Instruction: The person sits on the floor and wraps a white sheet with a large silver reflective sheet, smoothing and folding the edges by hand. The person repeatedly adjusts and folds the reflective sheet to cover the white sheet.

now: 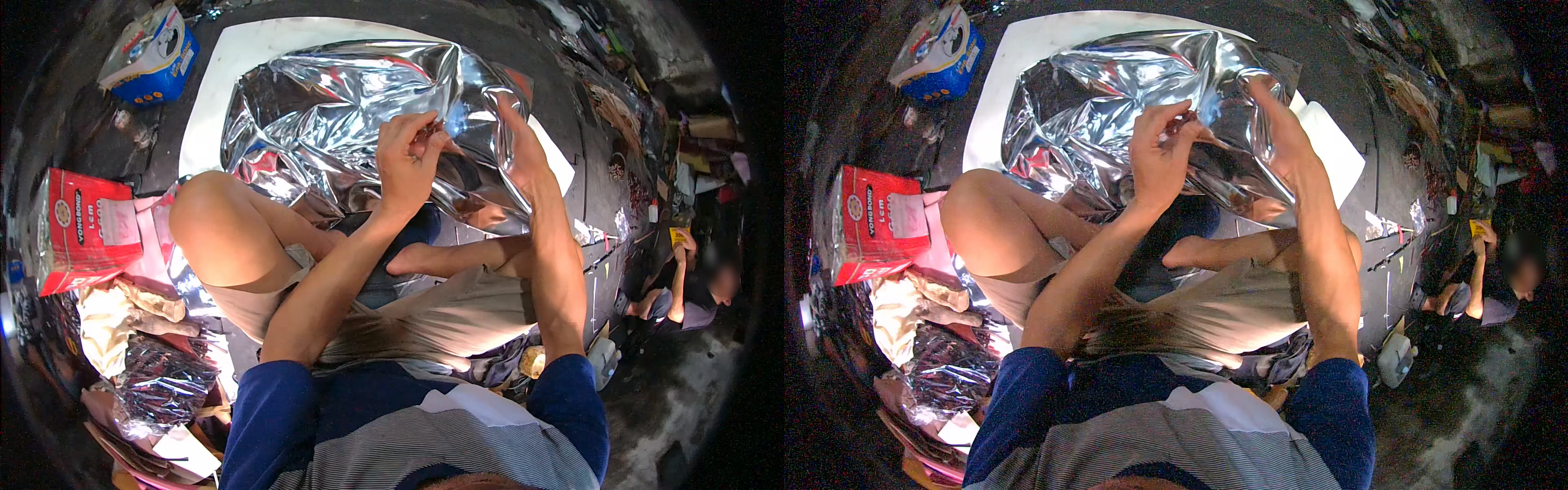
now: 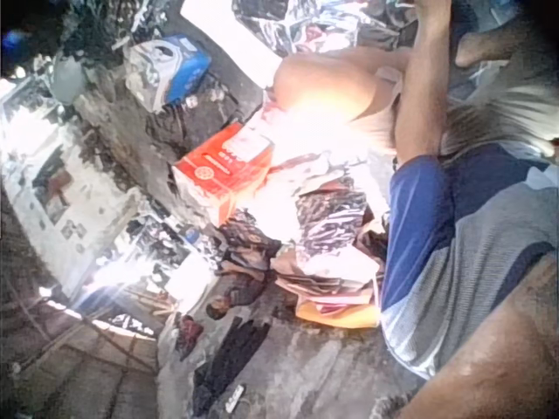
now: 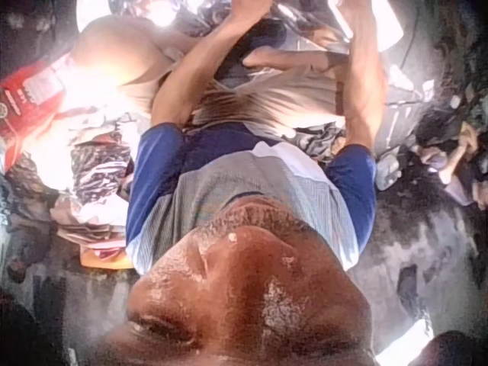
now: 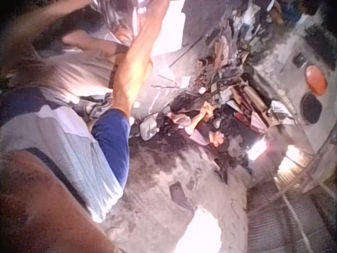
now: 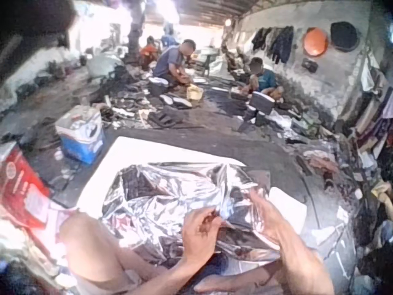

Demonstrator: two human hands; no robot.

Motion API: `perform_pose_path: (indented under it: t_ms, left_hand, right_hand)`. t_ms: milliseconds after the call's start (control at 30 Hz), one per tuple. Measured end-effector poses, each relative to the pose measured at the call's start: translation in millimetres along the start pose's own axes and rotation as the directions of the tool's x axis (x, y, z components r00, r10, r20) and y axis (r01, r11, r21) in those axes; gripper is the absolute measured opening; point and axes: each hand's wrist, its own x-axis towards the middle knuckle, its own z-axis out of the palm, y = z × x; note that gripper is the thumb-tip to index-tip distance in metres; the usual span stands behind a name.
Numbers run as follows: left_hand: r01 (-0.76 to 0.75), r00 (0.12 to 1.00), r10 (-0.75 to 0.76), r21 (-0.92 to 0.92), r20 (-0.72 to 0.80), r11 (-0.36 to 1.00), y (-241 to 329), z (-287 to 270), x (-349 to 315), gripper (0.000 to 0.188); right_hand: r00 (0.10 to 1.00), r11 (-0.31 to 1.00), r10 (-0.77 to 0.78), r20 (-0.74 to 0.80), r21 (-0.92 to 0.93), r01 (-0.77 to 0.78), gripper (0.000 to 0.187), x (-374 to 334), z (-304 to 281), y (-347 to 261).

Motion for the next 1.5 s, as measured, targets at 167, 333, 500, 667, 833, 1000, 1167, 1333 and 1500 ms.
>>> perform_pose_path:
  t_ms: [167, 333, 500, 667, 833, 1000, 1167, 1333, 1500]
  left_hand:
    - [0.067, 0.998, -0.068, -0.078, -0.008, 0.995, 2.5, 8.2, -2.1, 0.030]
    - [0.058, 0.998, -0.058, -0.056, 0.018, 0.997, -6.0, 13.6, -1.3, 0.032]
    - [0.047, 0.999, -0.047, -0.054, 0.005, 0.997, 0.6, 17.0, -0.1, 0.027]
    - [0.219, 0.975, -0.218, -0.248, 0.032, 0.944, 6.8, 18.0, 1.6, 0.022]
    - [0.290, 0.957, -0.283, -0.323, 0.067, 0.901, 4.6, 16.5, 3.6, 0.015]
    - [0.185, 0.981, -0.191, -0.205, -0.011, 0.961, 7.7, 15.7, 9.2, 0.011]
    - [0.292, 0.952, -0.305, -0.309, 0.004, 0.905, 1.8, 17.9, 8.5, 0.010]
    - [0.346, 0.929, -0.369, -0.356, 0.003, 0.868, 4.8, 18.2, 9.0, 0.011]
    - [0.451, 0.885, -0.458, -0.405, 0.085, 0.795, 2.9, 14.9, 14.3, 0.015]
  right_hand:
    - [1.000, 0.938, -0.028, -0.014, -0.346, 0.021, 0.030, 7.8, -28.0, 12.4]
    - [0.998, 0.861, -0.052, -0.039, -0.509, 0.025, 0.021, 11.0, -34.9, 8.0]
    - [0.997, 0.828, -0.062, 0.034, -0.556, 0.071, 0.021, 6.2, -33.8, 6.4]
    - [0.984, 0.688, -0.155, 0.086, -0.706, 0.170, 0.030, 1.3, -30.1, 9.9]
    - [0.940, 0.772, -0.316, 0.129, -0.542, 0.333, 0.036, -1.3, -14.2, 18.0]
    - [0.960, 0.771, -0.267, 0.086, -0.578, 0.266, 0.036, -5.1, -9.1, 13.8]
    - [0.957, 0.712, -0.282, 0.063, -0.655, 0.252, 0.036, -0.8, -11.7, 18.0]
    - [0.952, 0.711, -0.297, 0.067, -0.650, 0.268, 0.033, -3.9, -7.2, 19.1]
    - [0.952, 0.723, -0.299, 0.056, -0.638, 0.265, 0.030, -5.4, -2.6, 22.3]
